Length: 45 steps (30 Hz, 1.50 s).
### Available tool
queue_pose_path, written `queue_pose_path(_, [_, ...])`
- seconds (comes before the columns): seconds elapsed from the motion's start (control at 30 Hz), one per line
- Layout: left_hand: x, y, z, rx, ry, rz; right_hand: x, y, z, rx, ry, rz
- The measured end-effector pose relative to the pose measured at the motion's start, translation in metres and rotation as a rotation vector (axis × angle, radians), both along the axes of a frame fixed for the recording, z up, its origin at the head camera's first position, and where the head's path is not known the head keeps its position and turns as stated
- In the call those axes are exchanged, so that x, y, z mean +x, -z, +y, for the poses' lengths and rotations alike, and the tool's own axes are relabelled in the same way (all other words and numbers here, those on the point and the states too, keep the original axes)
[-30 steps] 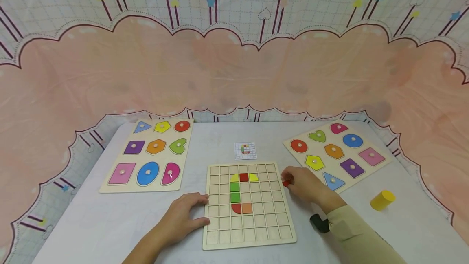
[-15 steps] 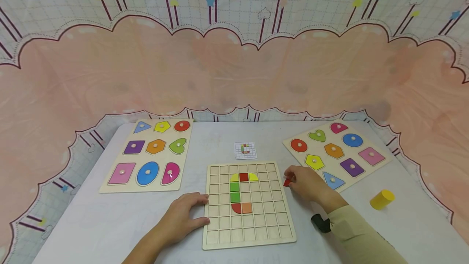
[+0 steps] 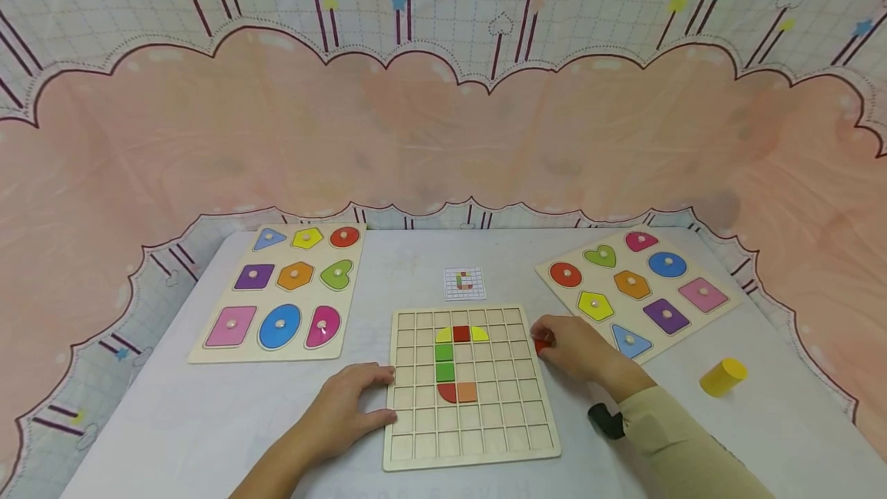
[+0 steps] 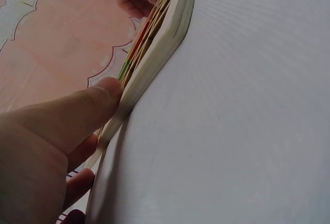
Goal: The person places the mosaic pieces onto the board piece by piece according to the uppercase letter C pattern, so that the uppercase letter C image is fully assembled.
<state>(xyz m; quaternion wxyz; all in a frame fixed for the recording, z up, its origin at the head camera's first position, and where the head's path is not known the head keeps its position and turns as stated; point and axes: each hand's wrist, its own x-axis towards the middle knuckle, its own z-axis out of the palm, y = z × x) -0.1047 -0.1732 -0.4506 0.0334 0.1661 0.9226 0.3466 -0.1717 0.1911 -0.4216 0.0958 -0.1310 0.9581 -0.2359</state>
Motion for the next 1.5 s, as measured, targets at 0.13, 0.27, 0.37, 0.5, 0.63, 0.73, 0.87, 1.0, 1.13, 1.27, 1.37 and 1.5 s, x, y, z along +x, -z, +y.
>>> queue_pose_path(0.13, [-0.001,0.000,0.000,-0.005,-0.004,-0.012,-0.001,0.001,-0.001,-0.001,-0.007,-0.001])
queue_pose_path(0.27, [0.000,0.000,0.000,-0.006,-0.002,-0.007,-0.002,0.001,-0.002,-0.001,-0.015,0.004])
queue_pose_path(0.37, [0.000,-0.001,0.000,-0.006,-0.005,-0.008,-0.002,0.001,-0.002,-0.002,-0.015,0.005])
queue_pose_path(0.5, [0.000,-0.001,0.001,-0.004,-0.012,-0.018,-0.002,0.002,-0.003,-0.004,-0.014,-0.001])
queue_pose_path(0.63, [0.000,-0.001,0.001,0.002,-0.013,-0.013,-0.002,0.002,-0.002,-0.003,-0.003,-0.008])
queue_pose_path(0.73, [0.001,0.000,0.001,0.005,-0.010,-0.011,-0.001,0.002,-0.001,0.002,0.002,-0.006])
queue_pose_path(0.87, [0.000,0.000,0.001,0.000,-0.014,-0.023,0.000,-0.001,0.000,0.000,0.010,0.003])
queue_pose_path(1.0, [0.000,0.000,0.001,-0.003,-0.015,-0.025,0.003,-0.006,-0.002,-0.022,0.013,0.003])
queue_pose_path(1.13, [0.000,-0.001,0.000,-0.005,-0.014,-0.025,0.007,-0.012,-0.007,-0.051,0.009,-0.015])
queue_pose_path(1.27, [0.000,-0.001,0.000,-0.006,-0.014,-0.031,0.012,-0.017,-0.016,-0.073,0.000,-0.025])
queue_pose_path(1.37, [0.000,-0.001,0.001,-0.005,-0.017,-0.036,0.015,-0.019,-0.023,-0.084,0.001,-0.043])
queue_pose_path(1.5, [0.000,-0.001,0.001,-0.003,-0.019,-0.039,0.017,-0.020,-0.031,-0.088,-0.033,-0.057])
